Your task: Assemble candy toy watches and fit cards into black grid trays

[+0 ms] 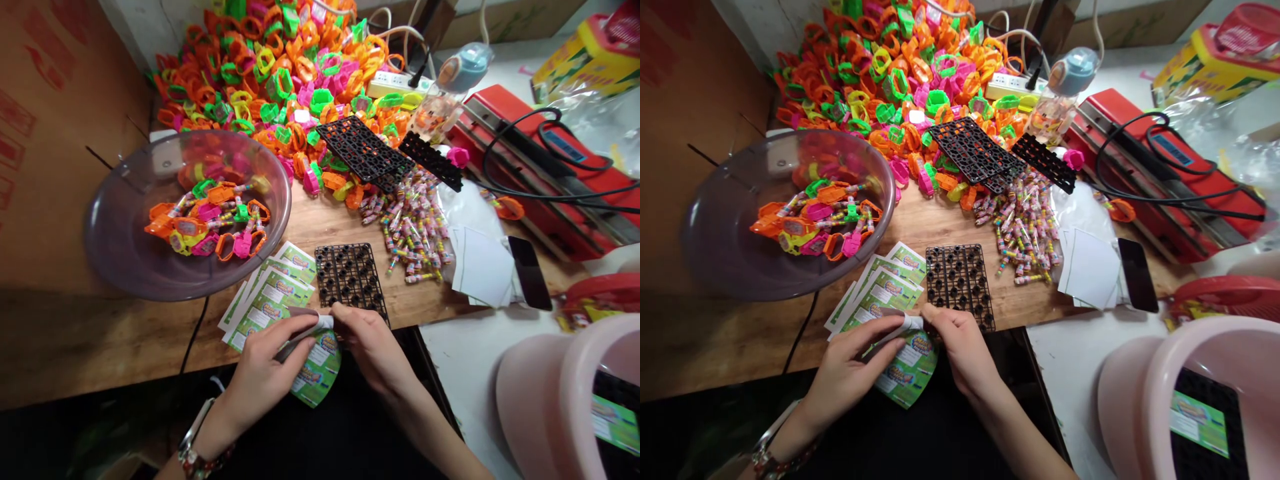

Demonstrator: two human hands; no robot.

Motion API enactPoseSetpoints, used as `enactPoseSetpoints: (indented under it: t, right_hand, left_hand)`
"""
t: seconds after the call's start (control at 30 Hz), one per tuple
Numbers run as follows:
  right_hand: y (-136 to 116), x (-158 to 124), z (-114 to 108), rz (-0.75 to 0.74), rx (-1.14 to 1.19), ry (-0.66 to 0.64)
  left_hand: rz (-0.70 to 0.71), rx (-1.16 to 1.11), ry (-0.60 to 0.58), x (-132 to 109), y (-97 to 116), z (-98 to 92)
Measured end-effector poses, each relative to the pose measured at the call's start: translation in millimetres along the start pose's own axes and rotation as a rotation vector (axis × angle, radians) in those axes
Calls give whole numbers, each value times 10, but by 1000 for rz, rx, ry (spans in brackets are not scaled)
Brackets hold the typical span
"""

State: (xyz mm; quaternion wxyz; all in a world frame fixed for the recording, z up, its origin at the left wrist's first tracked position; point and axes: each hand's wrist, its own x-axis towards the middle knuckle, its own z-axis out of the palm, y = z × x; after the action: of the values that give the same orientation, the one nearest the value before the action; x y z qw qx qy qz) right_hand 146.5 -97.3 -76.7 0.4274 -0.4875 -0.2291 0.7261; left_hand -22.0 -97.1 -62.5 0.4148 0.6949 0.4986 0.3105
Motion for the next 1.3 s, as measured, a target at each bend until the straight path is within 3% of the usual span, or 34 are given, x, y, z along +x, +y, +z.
enactPoseSetpoints:
  t: [0.13,0.33,0.57,0.73,0.8,0.93,1.03,1.17,1.3]
  right_hand:
    - [-60,-77,-3,-71,-87,-49]
    - [-25,-147,76,-525,-447,125]
    - [-15,-155,141,-676,-578,312]
    - [26,-181,175,-656,-489,355]
    - [44,-179,184,-693,-494,381]
    - [94,-170,172,-891,-690,337]
    - [124,-184,163,-961,-737,260]
    - [71,-189,159,-692,-408,291]
    - [-25,-137,81,-447,-113,180]
  left_hand:
    - [-62,-79,27,-20,-15,36]
    - [-16,-183,81,-23,-2,137]
    - [343,177,178,-16,-21,184]
    - [372,179,205,-59,-26,233]
    - [287,12,187,-83,6,259]
    - [-64,-466,155,-64,93,281]
    - [-216,-577,210,-2,103,289]
    - [-344,-736,288,19,59,337]
    - [-432,-882,297,-12,50,364]
